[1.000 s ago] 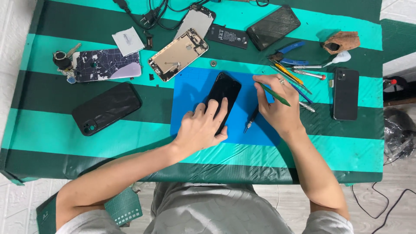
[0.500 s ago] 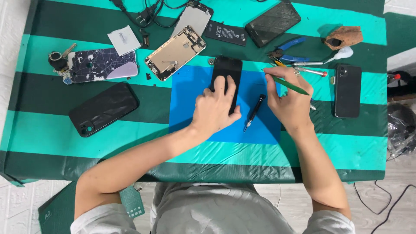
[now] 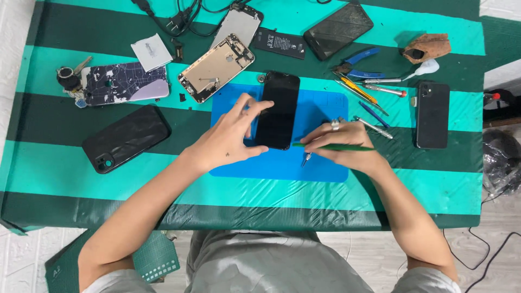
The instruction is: Disassembling and repairing a mobile phone using precision tools like a spudger, tweezers, and screwdriver.
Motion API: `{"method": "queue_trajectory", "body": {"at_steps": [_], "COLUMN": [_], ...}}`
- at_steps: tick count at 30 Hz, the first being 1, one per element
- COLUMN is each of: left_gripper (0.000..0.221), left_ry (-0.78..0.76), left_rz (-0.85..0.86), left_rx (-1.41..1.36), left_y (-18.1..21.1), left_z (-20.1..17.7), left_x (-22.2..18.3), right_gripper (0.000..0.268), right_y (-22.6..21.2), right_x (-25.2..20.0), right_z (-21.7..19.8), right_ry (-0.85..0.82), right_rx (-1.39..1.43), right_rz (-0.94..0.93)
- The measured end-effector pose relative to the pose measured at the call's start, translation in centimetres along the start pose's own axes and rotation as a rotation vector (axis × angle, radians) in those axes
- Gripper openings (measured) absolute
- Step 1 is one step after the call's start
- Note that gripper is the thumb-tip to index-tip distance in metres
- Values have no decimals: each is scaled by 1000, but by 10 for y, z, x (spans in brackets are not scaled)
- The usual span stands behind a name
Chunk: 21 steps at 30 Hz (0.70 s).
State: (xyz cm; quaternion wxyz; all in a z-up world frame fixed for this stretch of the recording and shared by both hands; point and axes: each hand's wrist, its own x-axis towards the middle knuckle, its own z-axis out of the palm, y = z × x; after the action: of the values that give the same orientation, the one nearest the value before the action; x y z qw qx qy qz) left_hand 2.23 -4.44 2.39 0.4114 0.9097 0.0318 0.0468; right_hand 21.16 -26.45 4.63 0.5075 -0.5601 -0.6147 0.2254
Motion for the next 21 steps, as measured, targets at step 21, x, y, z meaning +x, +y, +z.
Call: {"method": "queue_trajectory", "body": {"at_steps": [21], "left_gripper": [70], "left_ry": [16], "left_rz": [18], "left_rx": [-147], "left_y": [-19], "left_z": [4], "left_x": [-1], "right_gripper": [17], "right_y": [5], "right_x": [-8], "right_z": [9], "right_ry": [-97], "right_rx": [-225], "right_rz": [-84]}}
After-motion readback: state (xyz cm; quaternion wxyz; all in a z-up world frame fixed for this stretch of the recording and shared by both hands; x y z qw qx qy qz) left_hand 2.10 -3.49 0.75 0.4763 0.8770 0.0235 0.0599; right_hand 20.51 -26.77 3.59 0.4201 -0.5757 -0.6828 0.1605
